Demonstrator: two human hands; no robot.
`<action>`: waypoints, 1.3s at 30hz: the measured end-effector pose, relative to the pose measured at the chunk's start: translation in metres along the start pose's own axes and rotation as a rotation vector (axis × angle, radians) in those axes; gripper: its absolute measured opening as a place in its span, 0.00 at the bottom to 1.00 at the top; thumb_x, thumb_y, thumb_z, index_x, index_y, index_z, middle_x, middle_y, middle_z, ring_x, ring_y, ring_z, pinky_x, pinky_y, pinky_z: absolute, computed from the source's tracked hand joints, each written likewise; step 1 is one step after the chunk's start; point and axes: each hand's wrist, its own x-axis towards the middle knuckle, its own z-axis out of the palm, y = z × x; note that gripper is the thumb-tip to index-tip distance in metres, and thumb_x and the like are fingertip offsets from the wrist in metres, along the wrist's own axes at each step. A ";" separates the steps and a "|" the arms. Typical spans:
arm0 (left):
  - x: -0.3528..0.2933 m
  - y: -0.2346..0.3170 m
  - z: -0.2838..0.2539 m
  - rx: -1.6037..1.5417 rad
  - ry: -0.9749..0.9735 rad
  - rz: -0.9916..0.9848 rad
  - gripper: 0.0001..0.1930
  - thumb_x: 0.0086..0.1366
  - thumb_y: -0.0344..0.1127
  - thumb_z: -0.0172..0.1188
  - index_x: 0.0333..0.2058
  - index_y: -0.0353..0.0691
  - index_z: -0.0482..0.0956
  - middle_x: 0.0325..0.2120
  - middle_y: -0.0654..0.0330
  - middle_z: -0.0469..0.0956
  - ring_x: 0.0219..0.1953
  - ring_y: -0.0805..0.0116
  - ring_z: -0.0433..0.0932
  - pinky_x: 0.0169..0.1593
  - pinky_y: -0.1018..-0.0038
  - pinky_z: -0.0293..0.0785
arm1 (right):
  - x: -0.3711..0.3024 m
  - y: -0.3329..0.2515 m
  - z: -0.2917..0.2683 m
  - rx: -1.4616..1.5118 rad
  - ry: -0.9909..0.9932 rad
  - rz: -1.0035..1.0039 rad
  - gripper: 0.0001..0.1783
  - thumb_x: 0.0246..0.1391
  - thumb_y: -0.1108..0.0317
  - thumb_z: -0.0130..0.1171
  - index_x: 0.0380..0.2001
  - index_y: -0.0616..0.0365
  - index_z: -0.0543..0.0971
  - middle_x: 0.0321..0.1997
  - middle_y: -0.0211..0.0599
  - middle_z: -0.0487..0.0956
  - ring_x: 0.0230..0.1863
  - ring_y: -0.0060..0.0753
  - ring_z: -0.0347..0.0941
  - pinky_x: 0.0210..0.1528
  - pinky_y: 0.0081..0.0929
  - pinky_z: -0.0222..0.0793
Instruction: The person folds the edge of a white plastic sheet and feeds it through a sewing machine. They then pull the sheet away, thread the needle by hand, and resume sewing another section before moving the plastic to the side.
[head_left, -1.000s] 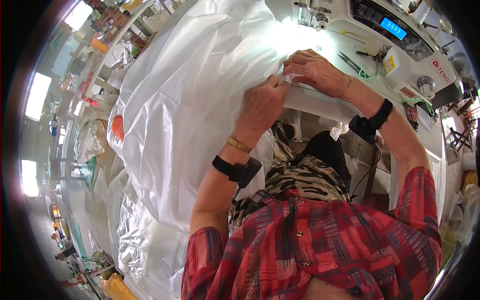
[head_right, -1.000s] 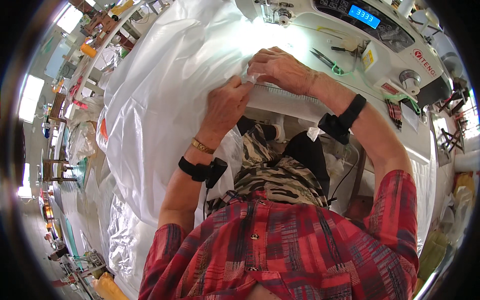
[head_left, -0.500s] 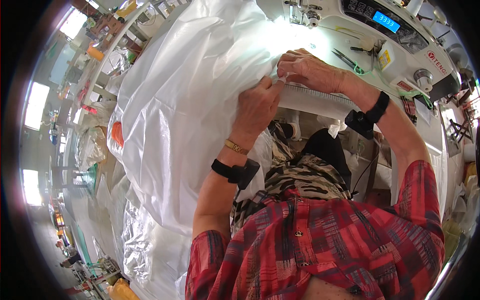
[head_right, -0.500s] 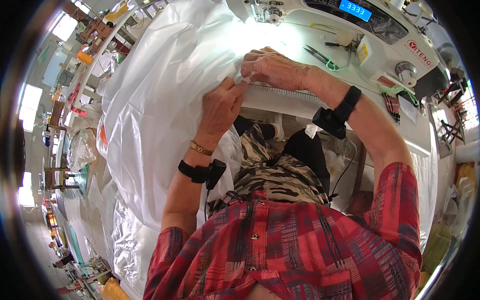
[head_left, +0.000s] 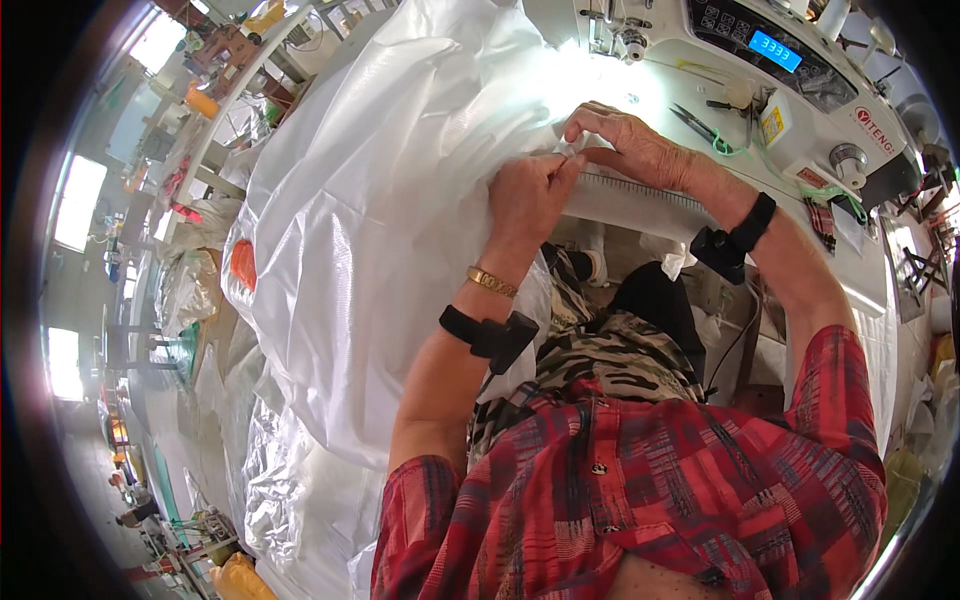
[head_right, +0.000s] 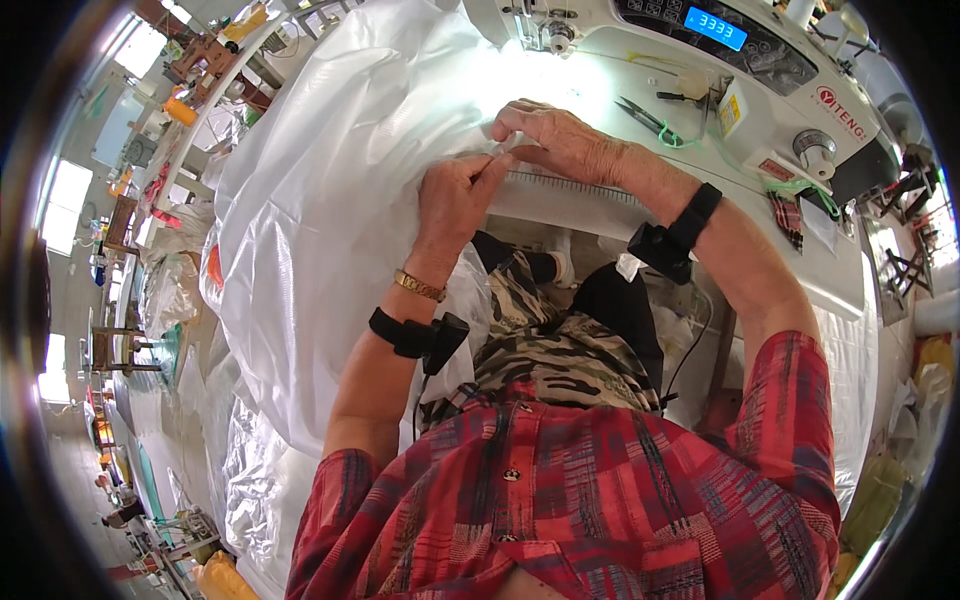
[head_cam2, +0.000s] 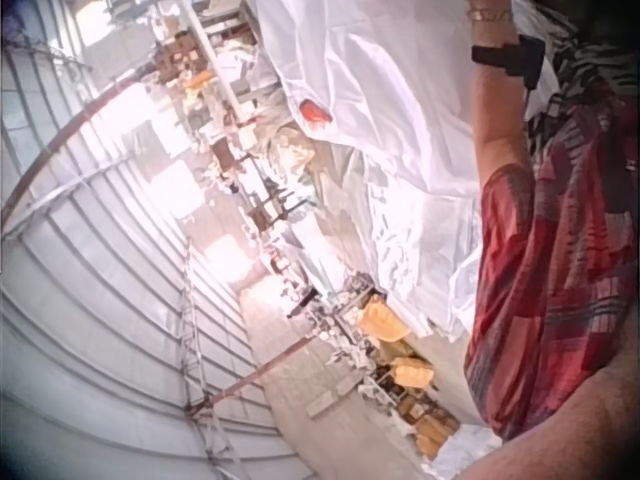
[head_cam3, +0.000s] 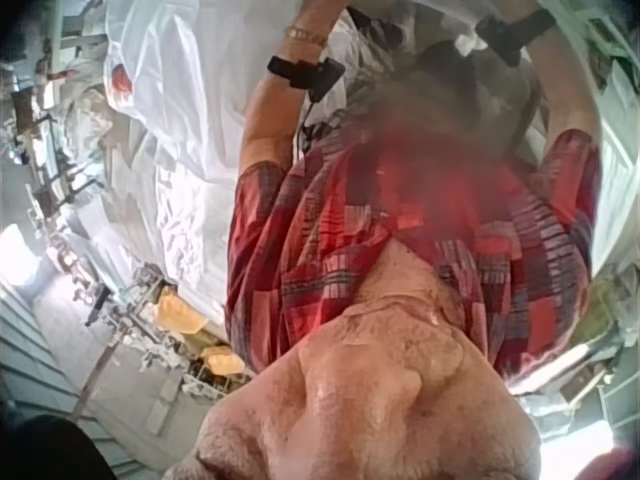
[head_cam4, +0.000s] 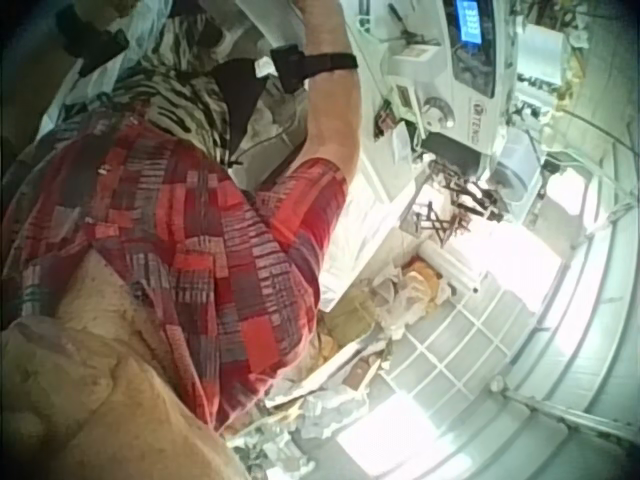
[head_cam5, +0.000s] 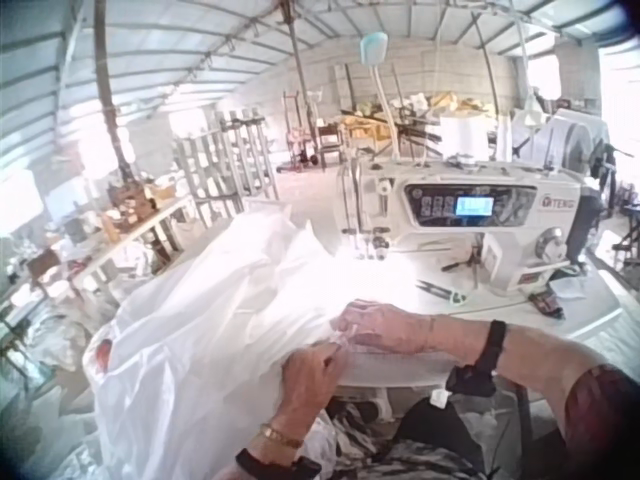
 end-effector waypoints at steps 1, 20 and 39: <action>0.000 0.000 0.002 -0.036 0.048 0.002 0.17 0.63 0.42 0.57 0.24 0.31 0.76 0.15 0.49 0.69 0.17 0.55 0.65 0.25 0.64 0.61 | -0.001 0.001 0.001 0.000 0.001 -0.002 0.14 0.50 0.75 0.59 0.40 0.57 0.69 0.42 0.35 0.73 0.49 0.42 0.70 0.53 0.36 0.66; -0.018 0.000 0.005 0.061 0.124 0.104 0.11 0.53 0.29 0.57 0.36 0.39 0.81 0.26 0.54 0.75 0.28 0.52 0.76 0.33 0.61 0.71 | -0.012 0.013 0.010 0.081 0.106 -0.098 0.05 0.52 0.73 0.58 0.32 0.56 0.73 0.37 0.33 0.75 0.44 0.40 0.72 0.49 0.34 0.69; -0.022 0.015 0.010 0.433 0.077 0.278 0.09 0.55 0.27 0.57 0.36 0.40 0.79 0.27 0.57 0.73 0.28 0.55 0.78 0.30 0.64 0.73 | -0.018 0.000 -0.006 -0.469 0.015 -0.300 0.08 0.47 0.71 0.53 0.34 0.52 0.75 0.39 0.28 0.74 0.45 0.30 0.72 0.51 0.30 0.66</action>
